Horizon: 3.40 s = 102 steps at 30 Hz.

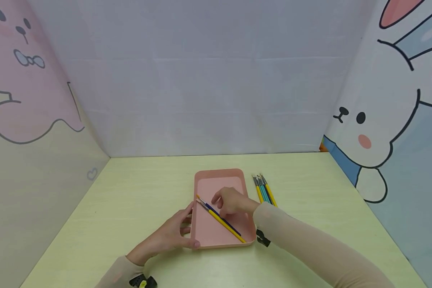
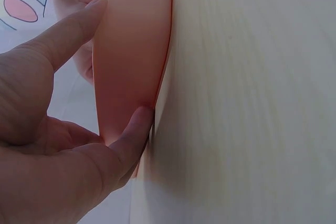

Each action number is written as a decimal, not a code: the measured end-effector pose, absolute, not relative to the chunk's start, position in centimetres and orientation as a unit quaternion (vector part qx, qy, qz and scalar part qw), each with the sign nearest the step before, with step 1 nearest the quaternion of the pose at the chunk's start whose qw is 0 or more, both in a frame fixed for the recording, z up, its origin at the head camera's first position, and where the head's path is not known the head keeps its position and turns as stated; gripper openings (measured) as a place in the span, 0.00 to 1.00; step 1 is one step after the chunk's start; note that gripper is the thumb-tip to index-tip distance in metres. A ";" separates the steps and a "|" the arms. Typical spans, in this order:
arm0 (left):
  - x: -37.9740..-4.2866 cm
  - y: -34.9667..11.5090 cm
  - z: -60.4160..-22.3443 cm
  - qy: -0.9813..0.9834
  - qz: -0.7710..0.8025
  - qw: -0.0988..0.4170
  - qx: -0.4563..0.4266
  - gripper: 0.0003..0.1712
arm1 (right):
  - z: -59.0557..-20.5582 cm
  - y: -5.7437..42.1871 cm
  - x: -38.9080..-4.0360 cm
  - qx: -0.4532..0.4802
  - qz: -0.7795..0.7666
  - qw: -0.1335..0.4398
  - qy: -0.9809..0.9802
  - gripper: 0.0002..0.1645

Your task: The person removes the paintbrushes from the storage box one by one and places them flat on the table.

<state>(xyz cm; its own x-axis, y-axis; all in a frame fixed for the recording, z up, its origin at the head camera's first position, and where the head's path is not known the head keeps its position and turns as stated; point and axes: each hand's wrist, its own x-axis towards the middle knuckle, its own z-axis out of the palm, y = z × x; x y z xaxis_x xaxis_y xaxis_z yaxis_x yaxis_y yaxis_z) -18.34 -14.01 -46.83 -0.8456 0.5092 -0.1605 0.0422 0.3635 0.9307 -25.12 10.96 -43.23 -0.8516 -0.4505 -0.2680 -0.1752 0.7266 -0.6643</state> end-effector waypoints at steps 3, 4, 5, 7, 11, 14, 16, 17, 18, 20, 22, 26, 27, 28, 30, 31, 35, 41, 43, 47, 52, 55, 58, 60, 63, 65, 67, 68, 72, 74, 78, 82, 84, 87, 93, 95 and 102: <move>-18.3 -14.0 -46.8 0.797 0.536 0.217 0.173 0.74 | -43.3 10.7 -25.1 -0.169 -0.326 0.210 0.906 0.25; -18.3 -14.0 -46.7 0.797 0.536 0.217 0.173 0.74 | -43.3 10.7 -25.1 -0.168 -0.324 0.210 0.907 0.25; -18.3 -14.0 -46.6 0.797 0.537 0.218 0.173 0.74 | -43.3 10.6 -25.1 -0.167 -0.321 0.209 0.908 0.25; -18.3 -14.0 -46.5 0.795 0.538 0.219 0.174 0.74 | -43.2 10.5 -25.0 -0.167 -0.313 0.206 0.912 0.25; -18.3 -14.1 -46.3 0.792 0.542 0.220 0.176 0.73 | -42.9 10.2 -24.8 -0.167 -0.297 0.198 0.919 0.25; -18.2 -14.1 -46.2 0.787 0.547 0.219 0.180 0.73 | -42.9 10.1 -24.8 -0.165 -0.297 0.194 0.920 0.25; -18.2 -14.1 -46.2 0.787 0.548 0.218 0.181 0.73 | -43.0 10.1 -24.8 -0.164 -0.300 0.194 0.919 0.25; -18.2 -14.1 -46.2 0.787 0.548 0.218 0.181 0.73 | -43.1 10.1 -24.8 -0.163 -0.302 0.194 0.919 0.25; -18.2 -14.1 -46.2 0.789 0.546 0.217 0.181 0.74 | -43.1 10.1 -24.9 -0.162 -0.303 0.196 0.918 0.25; -18.2 -14.1 -46.3 0.793 0.540 0.217 0.179 0.73 | -43.2 10.3 -25.0 -0.161 -0.308 0.200 0.916 0.25; -18.2 -14.1 -46.3 0.794 0.539 0.217 0.179 0.74 | -43.2 10.4 -25.2 -0.159 -0.317 0.205 0.912 0.25; -18.2 -14.2 -46.3 0.792 0.541 0.217 0.180 0.74 | -43.2 10.9 -25.4 -0.154 -0.339 0.218 0.902 0.25; -18.2 -14.2 -46.3 0.792 0.541 0.217 0.181 0.74 | -43.2 11.0 -25.5 -0.156 -0.341 0.221 0.900 0.26; -18.2 -14.2 -46.4 0.792 0.541 0.217 0.182 0.74 | -43.3 11.1 -25.6 -0.158 -0.345 0.223 0.898 0.26; -18.2 -14.2 -46.4 0.792 0.540 0.218 0.184 0.74 | -43.1 11.5 -25.7 -0.162 -0.352 0.227 0.894 0.28; -18.2 -14.2 -46.4 0.791 0.541 0.218 0.185 0.74 | -43.1 11.6 -25.8 -0.166 -0.354 0.226 0.892 0.28; -18.3 -14.2 -46.5 0.788 0.544 0.219 0.185 0.75 | -42.3 12.2 -26.2 -0.175 -0.373 0.230 0.882 0.30; -18.3 -14.1 -46.5 0.788 0.544 0.221 0.184 0.75 | -41.8 12.9 -26.4 -0.150 -0.435 0.251 0.852 0.33; -18.3 -14.1 -46.5 0.783 0.549 0.223 0.186 0.75 | -41.7 13.1 -26.4 -0.146 -0.447 0.248 0.847 0.32; -18.3 -14.2 -46.5 0.783 0.550 0.223 0.185 0.75 | -41.6 13.7 -26.4 -0.140 -0.468 0.242 0.839 0.32; -18.3 -14.1 -46.4 0.791 0.542 0.219 0.183 0.74 | -41.2 14.6 -26.5 -0.123 -0.495 0.236 0.827 0.33; -18.3 -14.1 -46.4 0.791 0.541 0.218 0.184 0.74 | -40.9 15.3 -26.6 -0.113 -0.518 0.233 0.815 0.33; -18.3 -14.1 -46.5 0.792 0.540 0.218 0.184 0.75 | -40.7 16.0 -26.8 -0.103 -0.540 0.230 0.803 0.34; -18.4 -14.2 -46.5 0.792 0.539 0.219 0.184 0.75 | -40.6 16.5 -26.9 -0.094 -0.552 0.227 0.797 0.35; -18.4 -14.2 -46.5 0.793 0.538 0.219 0.183 0.75 | -40.4 17.3 -26.9 -0.086 -0.565 0.220 0.791 0.38; -18.4 -14.2 -46.5 0.795 0.535 0.219 0.183 0.75 | -40.2 17.8 -26.8 -0.078 -0.574 0.215 0.786 0.40; -18.4 -14.3 -46.5 0.795 0.535 0.218 0.184 0.75 | -40.1 18.3 -26.8 -0.079 -0.578 0.208 0.785 0.40; -18.4 -14.3 -46.5 0.795 0.535 0.218 0.184 0.75 | -40.1 18.6 -26.8 -0.076 -0.581 0.204 0.784 0.39; -18.4 -14.3 -46.5 0.789 0.541 0.220 0.188 0.75 | -40.2 19.6 -26.7 -0.067 -0.586 0.194 0.784 0.36; -18.3 -14.3 -46.5 0.788 0.543 0.220 0.189 0.75 | -40.2 20.0 -26.6 -0.060 -0.588 0.190 0.784 0.35; -18.3 -14.4 -46.6 0.789 0.542 0.220 0.188 0.75 | -40.2 21.1 -26.3 -0.060 -0.587 0.178 0.787 0.36; -18.4 -14.5 -46.6 0.790 0.541 0.222 0.187 0.75 | -40.2 22.2 -25.8 -0.061 -0.593 0.166 0.785 0.38; -18.5 -14.6 -46.6 0.790 0.540 0.221 0.188 0.75 | -40.3 22.8 -25.6 -0.058 -0.600 0.161 0.781 0.39; -18.4 -14.6 -46.7 0.787 0.543 0.222 0.189 0.75 | -40.6 23.6 -25.4 -0.052 -0.608 0.154 0.778 0.39; -18.3 -14.5 -46.6 0.784 0.547 0.226 0.187 0.75 | -41.2 25.2 -24.9 -0.037 -0.607 0.137 0.782 0.41; -18.3 -14.5 -46.6 0.785 0.546 0.227 0.185 0.75 | -41.3 25.6 -24.7 -0.031 -0.608 0.132 0.782 0.41; -18.3 -14.3 -46.4 0.788 0.543 0.226 0.183 0.75 | -41.8 26.8 -24.5 -0.011 -0.601 0.120 0.790 0.42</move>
<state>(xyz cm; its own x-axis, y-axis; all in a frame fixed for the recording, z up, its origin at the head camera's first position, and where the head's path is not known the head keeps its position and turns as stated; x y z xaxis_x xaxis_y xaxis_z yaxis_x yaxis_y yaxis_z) -18.28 -14.35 -46.36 -0.8312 0.5331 -0.1578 0.0425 0.3440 0.9380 -24.47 26.83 -41.82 -0.9708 -0.1625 -0.1765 0.1268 0.2768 -0.9525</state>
